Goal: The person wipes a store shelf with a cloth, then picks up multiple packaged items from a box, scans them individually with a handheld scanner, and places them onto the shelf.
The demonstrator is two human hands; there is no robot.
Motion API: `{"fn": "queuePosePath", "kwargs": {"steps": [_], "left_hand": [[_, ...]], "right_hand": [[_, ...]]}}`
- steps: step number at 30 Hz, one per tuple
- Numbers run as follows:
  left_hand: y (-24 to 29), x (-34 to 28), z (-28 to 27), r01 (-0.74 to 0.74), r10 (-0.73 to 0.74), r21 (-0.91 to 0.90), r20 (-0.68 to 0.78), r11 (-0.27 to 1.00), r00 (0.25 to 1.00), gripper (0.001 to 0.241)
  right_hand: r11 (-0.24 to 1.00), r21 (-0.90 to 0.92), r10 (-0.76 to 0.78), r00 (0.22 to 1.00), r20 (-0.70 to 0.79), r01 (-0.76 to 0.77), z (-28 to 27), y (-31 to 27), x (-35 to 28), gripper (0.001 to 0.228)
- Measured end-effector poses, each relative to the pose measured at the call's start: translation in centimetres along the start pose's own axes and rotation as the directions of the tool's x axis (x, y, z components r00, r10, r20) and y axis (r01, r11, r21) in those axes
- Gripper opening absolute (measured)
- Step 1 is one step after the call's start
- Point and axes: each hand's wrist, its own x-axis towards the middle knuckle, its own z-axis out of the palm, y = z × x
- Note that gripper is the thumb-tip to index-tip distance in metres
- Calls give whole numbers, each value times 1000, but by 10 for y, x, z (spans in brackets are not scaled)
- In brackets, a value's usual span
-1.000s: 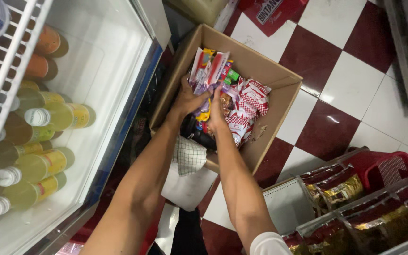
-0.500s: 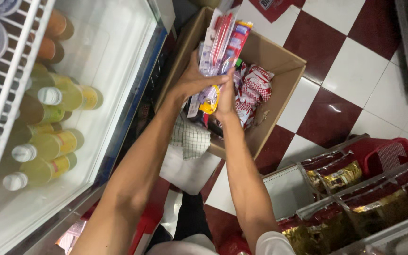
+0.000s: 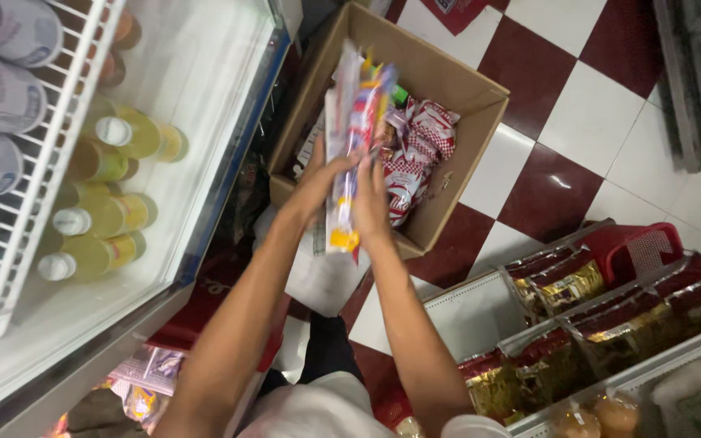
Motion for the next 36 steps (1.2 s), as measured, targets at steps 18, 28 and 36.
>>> {"fn": "queuePosePath", "kwargs": {"steps": [18, 28, 36], "left_hand": [[-124, -105, -101, 94, -139, -360, -103, 928, 985, 71], [-149, -103, -90, -175, 161, -6, -359, 985, 919, 85], [-142, -115, -90, -178, 155, -33, -357, 983, 921, 80]], "right_hand": [[853, -495, -111, 983, 145, 169, -42, 84, 51, 39], [353, -925, 288, 925, 250, 140, -57, 102, 80, 58], [762, -623, 453, 832, 319, -176, -45, 27, 34, 63]]}}
